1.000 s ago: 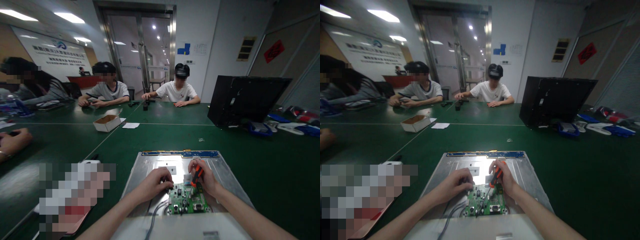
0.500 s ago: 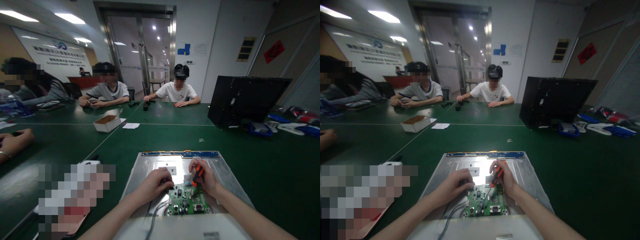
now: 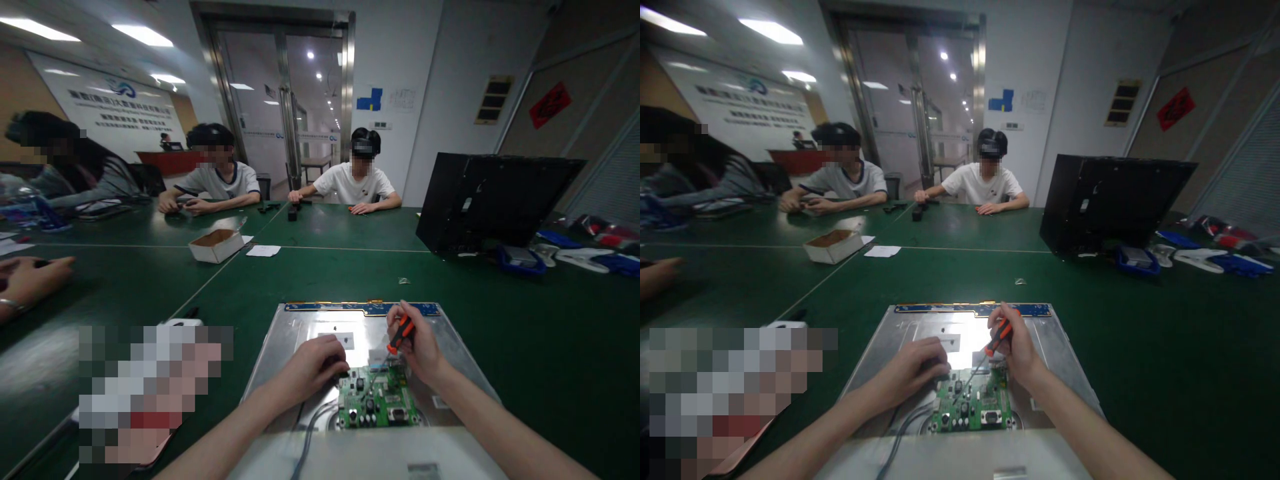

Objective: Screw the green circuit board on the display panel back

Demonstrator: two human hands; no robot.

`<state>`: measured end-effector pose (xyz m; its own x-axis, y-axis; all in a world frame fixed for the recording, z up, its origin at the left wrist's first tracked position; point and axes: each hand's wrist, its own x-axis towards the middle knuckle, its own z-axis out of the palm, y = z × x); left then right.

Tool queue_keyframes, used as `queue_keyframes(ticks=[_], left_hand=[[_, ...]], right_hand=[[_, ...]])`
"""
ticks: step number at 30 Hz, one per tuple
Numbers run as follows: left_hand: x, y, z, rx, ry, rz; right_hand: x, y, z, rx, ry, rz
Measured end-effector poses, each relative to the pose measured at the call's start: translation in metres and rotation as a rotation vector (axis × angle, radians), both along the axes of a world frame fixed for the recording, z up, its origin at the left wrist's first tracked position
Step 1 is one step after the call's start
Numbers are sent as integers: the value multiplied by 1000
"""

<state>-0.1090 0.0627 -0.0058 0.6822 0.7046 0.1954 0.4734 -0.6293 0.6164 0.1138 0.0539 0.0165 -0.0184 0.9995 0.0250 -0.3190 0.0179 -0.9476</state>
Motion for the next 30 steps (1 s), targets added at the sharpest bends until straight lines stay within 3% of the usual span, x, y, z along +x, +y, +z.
queue_keyframes(ticks=[4,9,11,13,16,21,30], left_hand=[[0,0,1,-3,-1,4],[0,-1,2,-5,-11,2],[0,-1,2,-6,-15,8],[-1,-1,1,-13,-13,11],[-1,0,0,-19,-20,12],[-1,-1,5,-47,-13,-2],[-2,-2,15,-152,-20,4]], right_hand=[[-2,4,37,120,-120,-11],[-12,-4,93,264,-409,155],[-18,-11,110,439,-830,162],[-23,-18,120,535,-1122,109],[-24,-25,125,630,-1336,93],[-12,-31,126,710,-1529,259],[-11,-23,126,694,-1540,386]])
